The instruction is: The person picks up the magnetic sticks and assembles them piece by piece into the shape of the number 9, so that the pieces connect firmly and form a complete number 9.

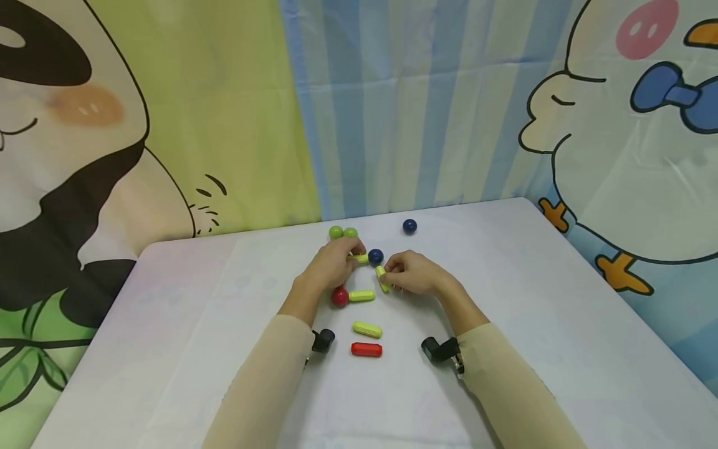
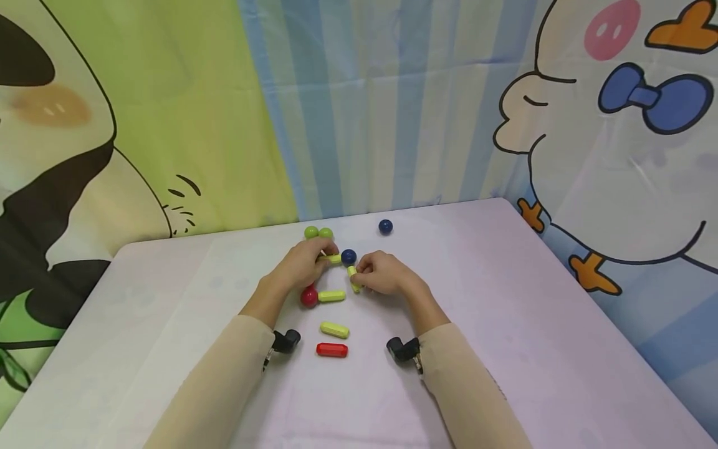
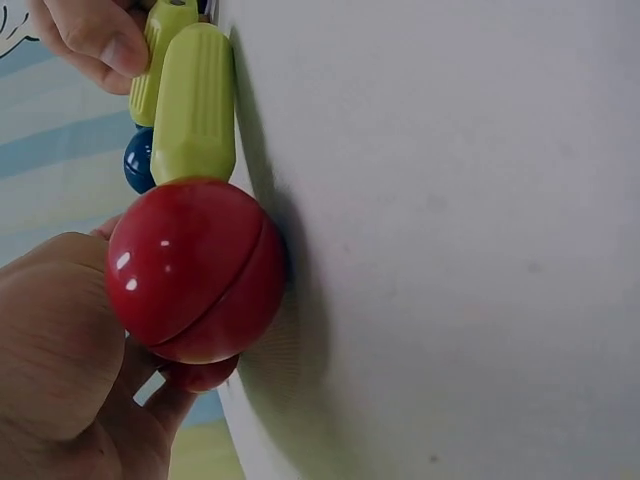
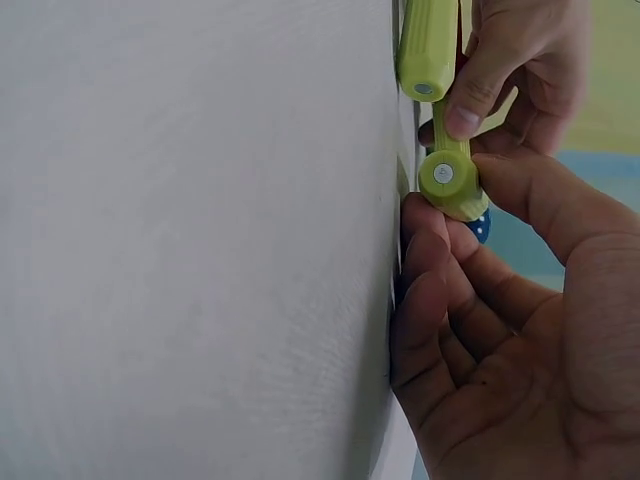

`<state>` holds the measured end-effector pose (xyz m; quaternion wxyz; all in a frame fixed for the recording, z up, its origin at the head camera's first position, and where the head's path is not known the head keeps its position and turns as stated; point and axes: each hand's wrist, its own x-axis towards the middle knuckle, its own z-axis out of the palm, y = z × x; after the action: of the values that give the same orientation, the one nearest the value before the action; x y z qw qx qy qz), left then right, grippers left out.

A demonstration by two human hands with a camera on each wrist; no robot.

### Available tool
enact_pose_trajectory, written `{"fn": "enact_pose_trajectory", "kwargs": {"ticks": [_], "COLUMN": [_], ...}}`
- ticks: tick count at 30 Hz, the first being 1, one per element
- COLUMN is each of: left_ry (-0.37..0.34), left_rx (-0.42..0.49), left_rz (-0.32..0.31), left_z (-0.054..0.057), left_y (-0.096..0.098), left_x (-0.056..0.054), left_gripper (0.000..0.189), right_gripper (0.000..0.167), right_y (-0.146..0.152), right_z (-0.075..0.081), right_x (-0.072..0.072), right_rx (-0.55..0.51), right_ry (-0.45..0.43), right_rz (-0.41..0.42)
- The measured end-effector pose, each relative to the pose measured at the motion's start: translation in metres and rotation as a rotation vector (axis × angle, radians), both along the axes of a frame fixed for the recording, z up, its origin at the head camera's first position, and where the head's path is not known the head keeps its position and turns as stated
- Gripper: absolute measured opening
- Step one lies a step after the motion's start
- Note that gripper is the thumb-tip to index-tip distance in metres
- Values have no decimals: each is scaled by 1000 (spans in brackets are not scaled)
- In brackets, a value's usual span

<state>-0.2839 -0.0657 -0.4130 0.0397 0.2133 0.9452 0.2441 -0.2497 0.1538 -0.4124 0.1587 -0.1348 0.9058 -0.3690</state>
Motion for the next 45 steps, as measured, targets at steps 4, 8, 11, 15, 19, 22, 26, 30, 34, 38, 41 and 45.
{"fn": "enact_pose_trajectory", "kwargs": {"ticks": [4,8,11,15,19,22,26,30,34,38,41,45], "left_ry": [-16,-5,-5,-3,12,5,-11,2,52,107,104,88], "left_rx": [12,11,14,22,24,29,39,33,0,-18,-15,-11], "left_rz": [6,4,2,-4,-19,-24,-30,-47,-64,-84,-112,-168], "left_z": [-2,-4,-5,-7,-9,-10,-9,-7,-3,0,2,5], "left_y": [-1,-2,-4,-9,-10,-10,-8,-7,-10,-16,-21,-23], "left_x": [0,0,1,1,0,0,0,1,5,15,25,39], "left_gripper": [25,25,25,26,25,25,26,27,28,27,29,31], "right_gripper": [25,26,26,27,28,27,27,27,26,27,29,29], "right_y": [-2,-5,-8,-11,-13,-14,-14,-12,-10,-10,-11,-9], "right_z": [1,2,2,2,1,1,0,1,1,-1,-2,-2], "right_x": [0,0,-1,-2,-2,-2,-2,-2,-2,-1,0,1], "right_rx": [10,12,16,30,42,45,45,53,59,60,58,31], "right_ry": [-4,-9,-11,-13,-16,-23,-37,-29,-10,-16,-26,-19], "right_rz": [-23,-50,-55,-56,-85,-109,-125,-125,-124,-122,-118,-113]}}
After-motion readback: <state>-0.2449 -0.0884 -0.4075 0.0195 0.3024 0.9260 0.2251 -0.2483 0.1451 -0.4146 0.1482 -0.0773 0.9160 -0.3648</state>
